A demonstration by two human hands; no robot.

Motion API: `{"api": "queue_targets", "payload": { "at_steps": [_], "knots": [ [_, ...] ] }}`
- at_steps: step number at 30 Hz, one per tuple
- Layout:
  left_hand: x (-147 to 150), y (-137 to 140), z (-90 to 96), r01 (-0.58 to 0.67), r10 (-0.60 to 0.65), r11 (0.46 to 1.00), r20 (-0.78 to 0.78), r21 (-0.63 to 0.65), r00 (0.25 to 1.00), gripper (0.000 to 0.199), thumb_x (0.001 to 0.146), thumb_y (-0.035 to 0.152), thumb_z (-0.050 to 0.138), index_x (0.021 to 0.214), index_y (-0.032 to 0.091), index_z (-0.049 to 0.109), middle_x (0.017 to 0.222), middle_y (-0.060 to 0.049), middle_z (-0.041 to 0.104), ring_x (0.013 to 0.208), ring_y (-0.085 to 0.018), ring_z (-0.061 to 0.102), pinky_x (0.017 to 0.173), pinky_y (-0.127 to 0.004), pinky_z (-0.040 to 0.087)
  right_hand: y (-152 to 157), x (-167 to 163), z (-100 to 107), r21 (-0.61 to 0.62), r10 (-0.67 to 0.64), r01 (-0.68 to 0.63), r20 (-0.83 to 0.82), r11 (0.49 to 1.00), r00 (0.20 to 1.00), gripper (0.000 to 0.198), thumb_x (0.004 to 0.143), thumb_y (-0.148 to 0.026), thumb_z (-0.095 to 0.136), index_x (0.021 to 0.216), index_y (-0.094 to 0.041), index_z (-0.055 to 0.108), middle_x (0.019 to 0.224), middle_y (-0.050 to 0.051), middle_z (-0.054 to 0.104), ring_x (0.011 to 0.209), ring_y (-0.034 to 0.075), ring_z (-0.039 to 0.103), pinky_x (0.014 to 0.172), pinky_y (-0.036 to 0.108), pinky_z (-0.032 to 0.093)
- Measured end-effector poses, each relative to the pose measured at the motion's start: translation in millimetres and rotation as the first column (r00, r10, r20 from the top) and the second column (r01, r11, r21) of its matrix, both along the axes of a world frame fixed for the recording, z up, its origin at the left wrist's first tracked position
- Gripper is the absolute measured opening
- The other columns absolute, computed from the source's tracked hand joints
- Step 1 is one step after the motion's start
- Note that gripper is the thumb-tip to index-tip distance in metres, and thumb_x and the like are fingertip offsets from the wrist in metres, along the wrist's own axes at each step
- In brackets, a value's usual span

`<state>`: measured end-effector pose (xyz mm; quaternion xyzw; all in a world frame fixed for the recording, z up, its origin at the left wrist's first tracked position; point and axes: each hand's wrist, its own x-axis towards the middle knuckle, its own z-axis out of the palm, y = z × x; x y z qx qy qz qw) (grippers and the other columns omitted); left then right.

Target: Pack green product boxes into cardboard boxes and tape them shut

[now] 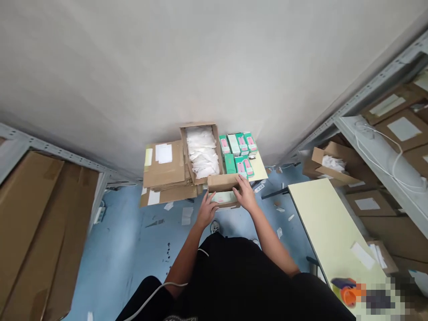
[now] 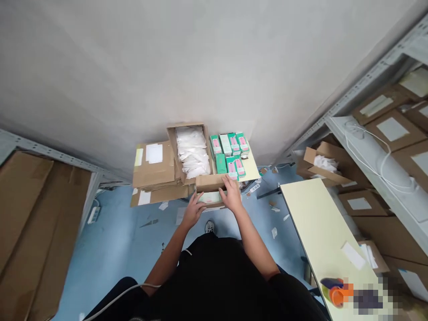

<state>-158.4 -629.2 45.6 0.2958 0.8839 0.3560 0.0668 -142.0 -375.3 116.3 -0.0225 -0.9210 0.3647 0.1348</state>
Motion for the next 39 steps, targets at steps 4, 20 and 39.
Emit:
{"api": "queue_targets", "payload": {
  "at_steps": [4, 20, 39],
  "knots": [
    [-18, -40, -3.3, -0.054, 0.053, 0.998, 0.046, 0.017, 0.998, 0.019, 0.098, 0.022, 0.058, 0.099, 0.022, 0.077, 0.163, -0.005, 0.048, 0.162, -0.033, 0.021, 0.125, -0.058, 0.037, -42, -57, -1, 0.028, 0.055, -0.056, 0.044, 0.998, 0.998, 0.055, 0.098, -0.030, 0.058, 0.152, -0.019, 0.054, 0.162, 0.016, 0.046, 0.150, 0.028, 0.045, 0.124, 0.048, 0.039],
    [-50, -62, 0.7, -0.157, 0.149, 0.987, 0.147, 0.039, 0.978, 0.024, 0.097, 0.016, 0.056, 0.105, 0.024, 0.078, 0.166, -0.001, 0.044, 0.163, -0.029, 0.018, 0.128, -0.052, 0.036, -115, -268, -30, 0.320, 0.036, -0.276, 0.592, 0.906, 0.805, 0.091, 0.084, -0.021, 0.079, 0.164, -0.031, 0.037, 0.175, 0.014, 0.020, 0.127, 0.028, 0.067, 0.104, 0.034, 0.053],
    [-52, -69, 20.6, -0.157, 0.149, 0.986, 0.110, 0.062, 0.983, 0.023, 0.095, 0.015, 0.058, 0.099, 0.024, 0.078, 0.163, -0.002, 0.049, 0.162, -0.031, 0.023, 0.124, -0.053, 0.042, -92, -243, -4, 0.134, 0.033, -0.035, 0.018, 0.990, 0.999, 0.024, 0.092, -0.018, 0.051, 0.094, -0.017, 0.075, 0.098, 0.010, 0.077, 0.090, 0.022, 0.070, 0.086, 0.030, 0.053]
  ]
}}
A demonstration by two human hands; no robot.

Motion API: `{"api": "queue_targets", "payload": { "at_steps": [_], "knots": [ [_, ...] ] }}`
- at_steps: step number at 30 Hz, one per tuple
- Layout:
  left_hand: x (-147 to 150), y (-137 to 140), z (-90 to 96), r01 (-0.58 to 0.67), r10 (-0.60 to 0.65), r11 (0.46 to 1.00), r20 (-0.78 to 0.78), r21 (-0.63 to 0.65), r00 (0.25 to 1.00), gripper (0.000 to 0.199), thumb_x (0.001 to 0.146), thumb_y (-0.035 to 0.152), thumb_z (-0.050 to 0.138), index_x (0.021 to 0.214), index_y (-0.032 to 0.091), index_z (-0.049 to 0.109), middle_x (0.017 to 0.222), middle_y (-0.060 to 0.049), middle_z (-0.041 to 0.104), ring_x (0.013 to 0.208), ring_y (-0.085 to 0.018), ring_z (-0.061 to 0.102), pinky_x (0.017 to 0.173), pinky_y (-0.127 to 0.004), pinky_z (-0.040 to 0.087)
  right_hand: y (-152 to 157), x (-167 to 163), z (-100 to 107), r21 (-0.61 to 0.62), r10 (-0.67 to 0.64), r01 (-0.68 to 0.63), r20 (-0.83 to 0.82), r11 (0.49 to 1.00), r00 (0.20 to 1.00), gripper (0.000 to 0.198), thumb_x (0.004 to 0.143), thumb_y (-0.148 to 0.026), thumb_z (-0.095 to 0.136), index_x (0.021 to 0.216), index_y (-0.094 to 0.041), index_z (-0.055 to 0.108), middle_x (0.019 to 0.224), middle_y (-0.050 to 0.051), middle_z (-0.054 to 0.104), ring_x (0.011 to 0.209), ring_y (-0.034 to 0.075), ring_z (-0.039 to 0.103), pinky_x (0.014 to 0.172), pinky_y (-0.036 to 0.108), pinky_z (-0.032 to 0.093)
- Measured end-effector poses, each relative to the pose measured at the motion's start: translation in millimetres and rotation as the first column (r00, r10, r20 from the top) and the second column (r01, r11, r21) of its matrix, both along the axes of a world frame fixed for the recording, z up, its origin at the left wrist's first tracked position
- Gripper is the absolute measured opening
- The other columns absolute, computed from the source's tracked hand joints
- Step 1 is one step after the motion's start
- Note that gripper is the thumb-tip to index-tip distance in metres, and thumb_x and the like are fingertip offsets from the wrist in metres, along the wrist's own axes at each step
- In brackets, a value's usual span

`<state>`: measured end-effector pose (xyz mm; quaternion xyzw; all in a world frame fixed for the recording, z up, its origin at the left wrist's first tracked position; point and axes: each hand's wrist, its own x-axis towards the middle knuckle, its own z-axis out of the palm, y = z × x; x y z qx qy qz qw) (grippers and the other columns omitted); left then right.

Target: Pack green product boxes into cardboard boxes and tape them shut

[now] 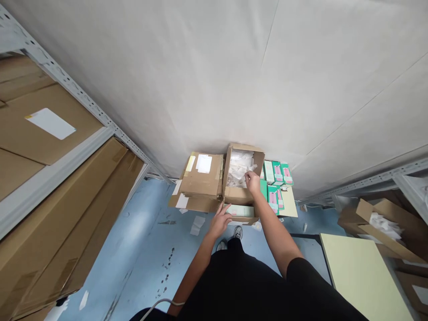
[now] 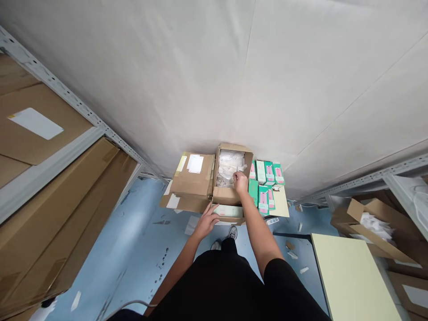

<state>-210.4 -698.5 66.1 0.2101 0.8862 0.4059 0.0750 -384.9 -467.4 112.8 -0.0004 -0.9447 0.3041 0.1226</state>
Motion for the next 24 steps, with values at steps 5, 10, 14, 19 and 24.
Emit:
{"api": "queue_targets", "payload": {
  "at_steps": [5, 10, 14, 19, 24],
  "knots": [
    [6, -5, 9.9, 0.013, -0.013, 1.000, -0.028, 0.018, 1.000, 0.024, 0.096, 0.016, 0.056, 0.101, 0.025, 0.078, 0.164, -0.001, 0.047, 0.162, -0.033, 0.021, 0.125, -0.055, 0.040, 5, 75, 18, -0.126, -0.080, 0.057, -0.185, 0.990, 0.979, 0.024, 0.097, -0.026, 0.050, 0.097, -0.019, 0.072, 0.094, 0.010, 0.073, 0.090, 0.024, 0.069, 0.086, 0.036, 0.055],
    [18, -8, 10.6, 0.019, -0.017, 0.999, -0.066, 0.035, 0.998, 0.026, 0.099, 0.019, 0.053, 0.106, 0.023, 0.079, 0.167, -0.002, 0.043, 0.162, -0.035, 0.020, 0.126, -0.055, 0.038, -1, 164, 15, -0.050, 0.064, -0.070, -0.107, 0.996, 0.992, 0.025, 0.101, -0.028, 0.050, 0.104, -0.022, 0.075, 0.104, 0.010, 0.075, 0.098, 0.025, 0.072, 0.088, 0.036, 0.058],
    [23, -4, 12.4, 0.021, -0.018, 0.998, -0.063, 0.052, 0.998, 0.026, 0.100, 0.021, 0.054, 0.106, 0.024, 0.079, 0.168, -0.001, 0.042, 0.161, -0.034, 0.020, 0.127, -0.056, 0.036, 2, 208, 13, 0.091, 0.147, -0.163, 0.160, 0.982, 0.976, 0.028, 0.098, -0.039, 0.064, 0.120, -0.028, 0.076, 0.136, 0.010, 0.071, 0.113, 0.029, 0.073, 0.090, 0.042, 0.061],
    [23, 8, 18.5, 0.074, -0.072, 0.996, -0.057, 0.041, 0.996, 0.025, 0.099, 0.022, 0.056, 0.107, 0.025, 0.080, 0.168, 0.000, 0.041, 0.161, -0.035, 0.020, 0.127, -0.058, 0.034, 18, 230, 32, 0.119, 0.125, -0.152, 0.210, 0.981, 0.970, 0.036, 0.095, -0.041, 0.071, 0.129, -0.029, 0.073, 0.148, 0.008, 0.064, 0.118, 0.030, 0.072, 0.092, 0.043, 0.063],
    [22, 37, 19.2, 0.135, -0.134, 0.991, -0.096, 0.007, 0.986, 0.025, 0.099, 0.023, 0.056, 0.106, 0.026, 0.080, 0.167, 0.001, 0.042, 0.161, -0.034, 0.020, 0.127, -0.058, 0.034, 46, 241, 42, 0.063, 0.072, -0.077, 0.079, 0.995, 0.994, 0.033, 0.098, -0.031, 0.065, 0.130, -0.026, 0.073, 0.139, 0.011, 0.069, 0.128, 0.030, 0.066, 0.107, 0.049, 0.057]
  ]
}}
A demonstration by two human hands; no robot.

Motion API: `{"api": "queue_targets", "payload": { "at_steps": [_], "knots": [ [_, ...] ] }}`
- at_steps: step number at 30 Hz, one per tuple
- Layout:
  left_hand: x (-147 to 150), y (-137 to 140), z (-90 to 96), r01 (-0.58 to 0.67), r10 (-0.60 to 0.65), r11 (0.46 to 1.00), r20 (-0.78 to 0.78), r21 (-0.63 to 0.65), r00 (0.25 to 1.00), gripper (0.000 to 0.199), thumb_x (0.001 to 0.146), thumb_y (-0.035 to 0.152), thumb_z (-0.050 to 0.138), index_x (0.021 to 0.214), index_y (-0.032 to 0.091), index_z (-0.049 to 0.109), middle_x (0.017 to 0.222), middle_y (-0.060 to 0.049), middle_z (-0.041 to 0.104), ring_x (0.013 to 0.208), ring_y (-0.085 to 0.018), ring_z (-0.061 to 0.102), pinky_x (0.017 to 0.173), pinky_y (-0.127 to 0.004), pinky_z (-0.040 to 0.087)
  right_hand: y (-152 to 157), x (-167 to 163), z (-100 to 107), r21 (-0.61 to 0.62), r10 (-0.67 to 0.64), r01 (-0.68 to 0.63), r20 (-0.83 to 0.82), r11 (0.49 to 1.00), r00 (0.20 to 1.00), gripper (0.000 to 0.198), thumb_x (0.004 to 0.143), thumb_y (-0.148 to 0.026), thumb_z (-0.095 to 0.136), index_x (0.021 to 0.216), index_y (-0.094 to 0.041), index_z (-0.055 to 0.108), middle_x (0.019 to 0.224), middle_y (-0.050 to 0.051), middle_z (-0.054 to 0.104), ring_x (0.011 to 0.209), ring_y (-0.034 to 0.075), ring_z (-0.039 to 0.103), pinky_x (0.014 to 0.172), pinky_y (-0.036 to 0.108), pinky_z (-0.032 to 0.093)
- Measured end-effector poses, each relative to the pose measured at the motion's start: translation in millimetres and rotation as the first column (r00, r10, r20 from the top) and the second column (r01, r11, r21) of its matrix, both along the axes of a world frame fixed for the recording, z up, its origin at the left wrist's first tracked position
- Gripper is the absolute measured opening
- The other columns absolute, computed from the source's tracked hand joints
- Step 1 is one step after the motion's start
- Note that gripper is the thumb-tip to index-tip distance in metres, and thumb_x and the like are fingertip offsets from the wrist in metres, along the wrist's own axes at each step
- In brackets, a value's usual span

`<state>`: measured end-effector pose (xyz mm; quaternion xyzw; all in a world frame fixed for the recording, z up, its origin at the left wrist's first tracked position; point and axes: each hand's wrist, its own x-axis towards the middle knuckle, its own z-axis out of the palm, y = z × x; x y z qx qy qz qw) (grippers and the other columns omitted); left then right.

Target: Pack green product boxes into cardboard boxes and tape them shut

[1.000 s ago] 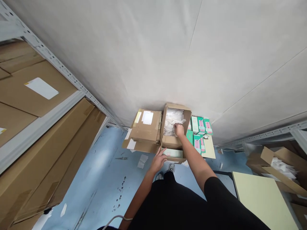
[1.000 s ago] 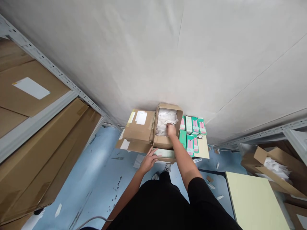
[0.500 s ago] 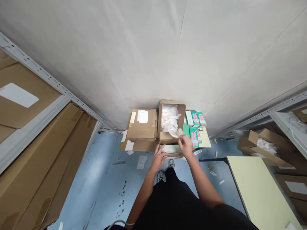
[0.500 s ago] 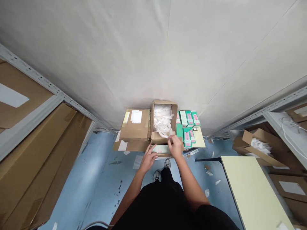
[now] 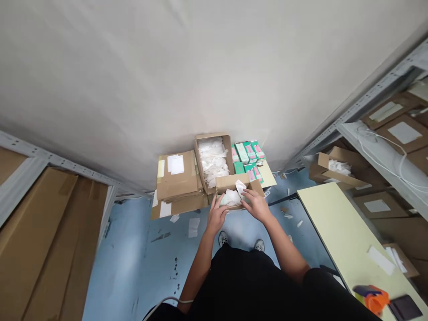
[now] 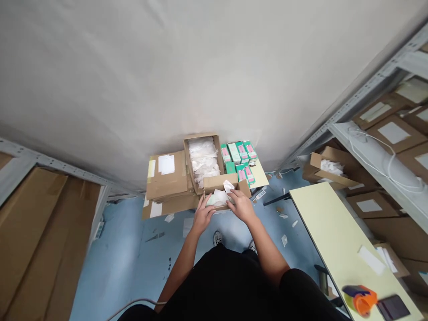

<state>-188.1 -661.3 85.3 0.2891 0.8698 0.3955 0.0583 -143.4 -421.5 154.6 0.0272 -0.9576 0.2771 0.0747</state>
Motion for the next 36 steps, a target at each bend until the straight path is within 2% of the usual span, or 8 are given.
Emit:
{"api": "queue_targets", "payload": {
  "at_steps": [5, 8, 11, 19, 25, 28, 30, 36],
  "knots": [
    [5, 60, 0.3, 0.098, -0.099, 0.995, -0.029, -0.021, 0.995, 0.026, 0.101, 0.025, 0.054, 0.108, 0.025, 0.079, 0.168, -0.001, 0.042, 0.161, -0.035, 0.020, 0.126, -0.059, 0.035, 55, 36, -1, -0.032, -0.081, 0.079, -0.082, 0.996, 0.993, 0.038, 0.096, -0.028, 0.067, 0.134, -0.024, 0.070, 0.147, 0.013, 0.063, 0.145, 0.033, 0.051, 0.117, 0.057, 0.048],
    [16, 112, 2.1, 0.185, -0.186, 0.983, -0.041, -0.009, 0.982, 0.026, 0.101, 0.028, 0.054, 0.107, 0.025, 0.079, 0.167, -0.002, 0.043, 0.161, -0.036, 0.021, 0.126, -0.060, 0.034, 103, 78, -1, -0.037, -0.205, 0.202, -0.094, 0.979, 0.974, 0.042, 0.097, -0.030, 0.066, 0.138, -0.025, 0.067, 0.154, 0.014, 0.057, 0.147, 0.034, 0.048, 0.119, 0.059, 0.046],
    [36, 169, 2.3, 0.290, -0.290, 0.957, -0.042, -0.004, 0.956, 0.025, 0.101, 0.030, 0.055, 0.106, 0.025, 0.079, 0.165, -0.004, 0.045, 0.160, -0.037, 0.022, 0.125, -0.063, 0.033, 156, 133, -4, -0.053, -0.371, 0.367, -0.125, 0.929, 0.920, 0.044, 0.096, -0.029, 0.065, 0.140, -0.025, 0.066, 0.154, 0.014, 0.056, 0.148, 0.034, 0.048, 0.120, 0.059, 0.045],
    [111, 339, -10.3, 0.589, -0.591, 0.807, -0.037, -0.049, 0.806, 0.022, 0.099, 0.024, 0.057, 0.102, 0.023, 0.078, 0.165, -0.007, 0.044, 0.160, -0.037, 0.023, 0.124, -0.064, 0.035, 286, 292, -24, -0.073, -0.730, 0.728, -0.139, 0.682, 0.670, 0.043, 0.095, -0.029, 0.064, 0.138, -0.023, 0.067, 0.153, 0.015, 0.057, 0.148, 0.035, 0.047, 0.120, 0.061, 0.045],
    [173, 456, -6.3, 0.779, -0.784, 0.620, -0.046, -0.091, 0.619, 0.021, 0.098, 0.020, 0.057, 0.104, 0.022, 0.078, 0.167, -0.007, 0.042, 0.162, -0.034, 0.021, 0.125, -0.060, 0.035, 337, 399, -23, -0.090, -0.870, 0.868, -0.123, 0.488, 0.477, 0.047, 0.096, -0.030, 0.062, 0.143, -0.021, 0.063, 0.154, 0.017, 0.056, 0.146, 0.034, 0.049, 0.120, 0.058, 0.045],
    [198, 497, -4.8, 0.845, -0.849, 0.528, -0.048, -0.091, 0.525, 0.021, 0.098, 0.021, 0.057, 0.105, 0.023, 0.077, 0.169, -0.005, 0.039, 0.163, -0.034, 0.017, 0.126, -0.059, 0.034, 347, 432, -27, -0.108, -0.917, 0.912, -0.104, 0.396, 0.385, 0.049, 0.097, -0.030, 0.061, 0.145, -0.020, 0.061, 0.154, 0.018, 0.054, 0.146, 0.034, 0.050, 0.119, 0.058, 0.046],
    [210, 518, -7.3, 0.867, -0.871, 0.490, -0.040, -0.090, 0.489, 0.022, 0.099, 0.023, 0.056, 0.105, 0.023, 0.077, 0.171, -0.003, 0.035, 0.164, -0.034, 0.013, 0.126, -0.058, 0.035, 352, 445, -31, -0.120, -0.938, 0.931, -0.090, 0.344, 0.335, 0.049, 0.097, -0.030, 0.060, 0.146, -0.020, 0.060, 0.155, 0.018, 0.053, 0.146, 0.034, 0.049, 0.119, 0.057, 0.046],
    [213, 580, -34.8, 0.929, -0.931, 0.361, 0.030, -0.076, 0.364, 0.025, 0.102, 0.024, 0.053, 0.108, 0.021, 0.077, 0.175, -0.003, 0.026, 0.163, -0.033, 0.015, 0.128, -0.055, 0.032, 367, 460, -45, -0.129, -0.982, 0.973, -0.008, 0.190, 0.191, 0.050, 0.098, -0.032, 0.059, 0.147, -0.022, 0.058, 0.157, 0.016, 0.051, 0.146, 0.032, 0.049, 0.119, 0.055, 0.046]
  ]
}}
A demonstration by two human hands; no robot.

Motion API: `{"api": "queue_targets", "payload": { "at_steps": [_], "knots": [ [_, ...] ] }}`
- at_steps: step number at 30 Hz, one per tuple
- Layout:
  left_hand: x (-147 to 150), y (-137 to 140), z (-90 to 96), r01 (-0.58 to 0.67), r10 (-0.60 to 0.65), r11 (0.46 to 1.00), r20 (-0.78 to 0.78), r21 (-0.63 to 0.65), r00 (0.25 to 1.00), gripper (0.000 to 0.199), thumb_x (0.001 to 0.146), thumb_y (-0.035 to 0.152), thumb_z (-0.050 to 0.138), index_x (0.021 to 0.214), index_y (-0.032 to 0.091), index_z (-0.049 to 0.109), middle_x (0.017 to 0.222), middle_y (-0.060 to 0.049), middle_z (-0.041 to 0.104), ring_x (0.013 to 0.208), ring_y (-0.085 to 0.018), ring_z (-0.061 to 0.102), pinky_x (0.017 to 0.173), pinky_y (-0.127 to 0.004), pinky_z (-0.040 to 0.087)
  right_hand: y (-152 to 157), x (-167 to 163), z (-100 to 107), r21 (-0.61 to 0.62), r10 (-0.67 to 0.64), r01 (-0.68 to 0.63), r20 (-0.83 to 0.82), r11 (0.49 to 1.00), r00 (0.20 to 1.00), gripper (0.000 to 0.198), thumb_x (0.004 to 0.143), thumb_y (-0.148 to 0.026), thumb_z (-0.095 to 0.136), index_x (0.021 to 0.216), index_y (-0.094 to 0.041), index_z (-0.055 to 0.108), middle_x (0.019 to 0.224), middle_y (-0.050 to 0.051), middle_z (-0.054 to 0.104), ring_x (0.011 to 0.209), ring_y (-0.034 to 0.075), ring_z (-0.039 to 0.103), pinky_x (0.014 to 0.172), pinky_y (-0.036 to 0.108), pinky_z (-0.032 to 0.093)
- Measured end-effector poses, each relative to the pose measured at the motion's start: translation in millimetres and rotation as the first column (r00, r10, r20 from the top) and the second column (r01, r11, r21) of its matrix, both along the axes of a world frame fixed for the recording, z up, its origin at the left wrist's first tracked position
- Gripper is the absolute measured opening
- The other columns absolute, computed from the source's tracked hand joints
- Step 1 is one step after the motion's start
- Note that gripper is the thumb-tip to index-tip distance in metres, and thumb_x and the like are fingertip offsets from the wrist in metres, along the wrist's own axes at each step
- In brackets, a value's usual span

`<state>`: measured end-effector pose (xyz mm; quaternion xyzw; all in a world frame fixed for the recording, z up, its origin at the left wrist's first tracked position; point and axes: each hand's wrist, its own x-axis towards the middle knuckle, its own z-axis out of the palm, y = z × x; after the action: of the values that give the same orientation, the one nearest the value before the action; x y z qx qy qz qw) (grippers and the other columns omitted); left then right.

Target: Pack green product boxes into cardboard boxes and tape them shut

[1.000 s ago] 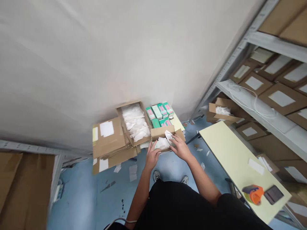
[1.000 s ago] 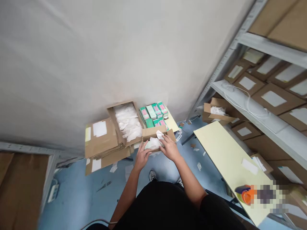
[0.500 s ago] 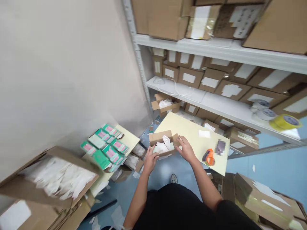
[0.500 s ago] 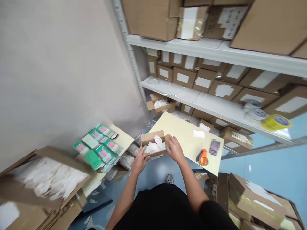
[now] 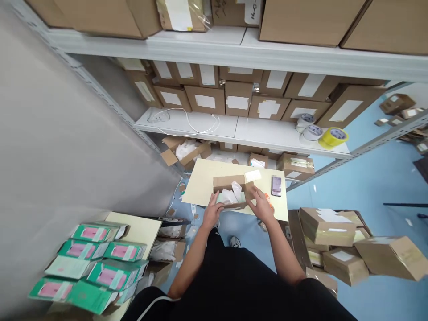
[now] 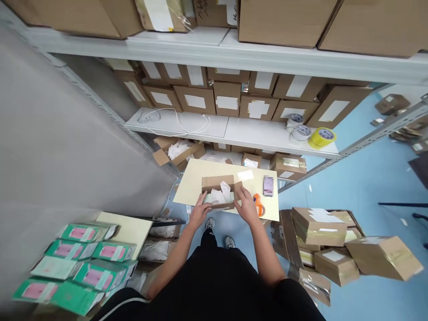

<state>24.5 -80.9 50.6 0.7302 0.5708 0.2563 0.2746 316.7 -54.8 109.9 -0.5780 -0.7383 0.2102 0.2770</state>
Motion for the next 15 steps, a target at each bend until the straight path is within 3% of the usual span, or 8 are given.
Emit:
{"api": "queue_targets", "payload": {
  "at_steps": [5, 8, 12, 15],
  "knots": [
    [-2, 70, -37.4, 0.137, -0.135, 0.988, 0.027, -0.067, 0.990, 0.029, 0.101, 0.022, 0.053, 0.114, 0.021, 0.079, 0.178, 0.000, 0.014, 0.164, -0.034, 0.012, 0.127, -0.054, 0.034, 12, -3, -4, -0.087, -0.128, 0.134, 0.074, 0.987, 0.989, 0.051, 0.098, -0.035, 0.059, 0.148, -0.022, 0.058, 0.157, 0.016, 0.051, 0.145, 0.033, 0.050, 0.117, 0.054, 0.047],
    [-3, 103, -59.3, 0.119, -0.129, 0.978, -0.048, -0.172, 0.990, 0.032, 0.096, 0.017, 0.060, 0.120, 0.026, 0.079, 0.178, 0.002, 0.014, 0.162, -0.037, 0.017, 0.126, -0.057, 0.036, 19, -13, -6, -0.143, -0.182, 0.198, 0.120, 0.970, 0.976, 0.052, 0.097, -0.035, 0.061, 0.147, -0.023, 0.059, 0.159, 0.015, 0.050, 0.146, 0.034, 0.048, 0.116, 0.054, 0.047],
    [-19, 121, -81.0, 0.109, -0.141, 0.960, -0.111, -0.260, 0.984, 0.046, 0.088, 0.012, 0.067, 0.130, 0.029, 0.075, 0.177, 0.003, 0.018, 0.158, -0.038, 0.029, 0.125, -0.052, 0.039, 29, -28, -24, -0.224, -0.286, 0.306, 0.119, 0.925, 0.951, 0.059, 0.095, -0.034, 0.062, 0.153, -0.025, 0.053, 0.159, 0.014, 0.051, 0.146, 0.033, 0.050, 0.116, 0.053, 0.047],
    [-35, 119, -91.0, 0.109, -0.130, 0.959, -0.066, -0.264, 0.989, 0.071, 0.088, 0.015, 0.069, 0.155, 0.030, 0.053, 0.179, -0.002, 0.011, 0.155, -0.035, 0.036, 0.117, -0.045, 0.048, 38, -38, -50, -0.332, -0.398, 0.394, 0.060, 0.857, 0.915, 0.071, 0.091, -0.034, 0.066, 0.158, -0.023, 0.046, 0.154, 0.014, 0.056, 0.142, 0.032, 0.054, 0.117, 0.051, 0.047]
  ]
}}
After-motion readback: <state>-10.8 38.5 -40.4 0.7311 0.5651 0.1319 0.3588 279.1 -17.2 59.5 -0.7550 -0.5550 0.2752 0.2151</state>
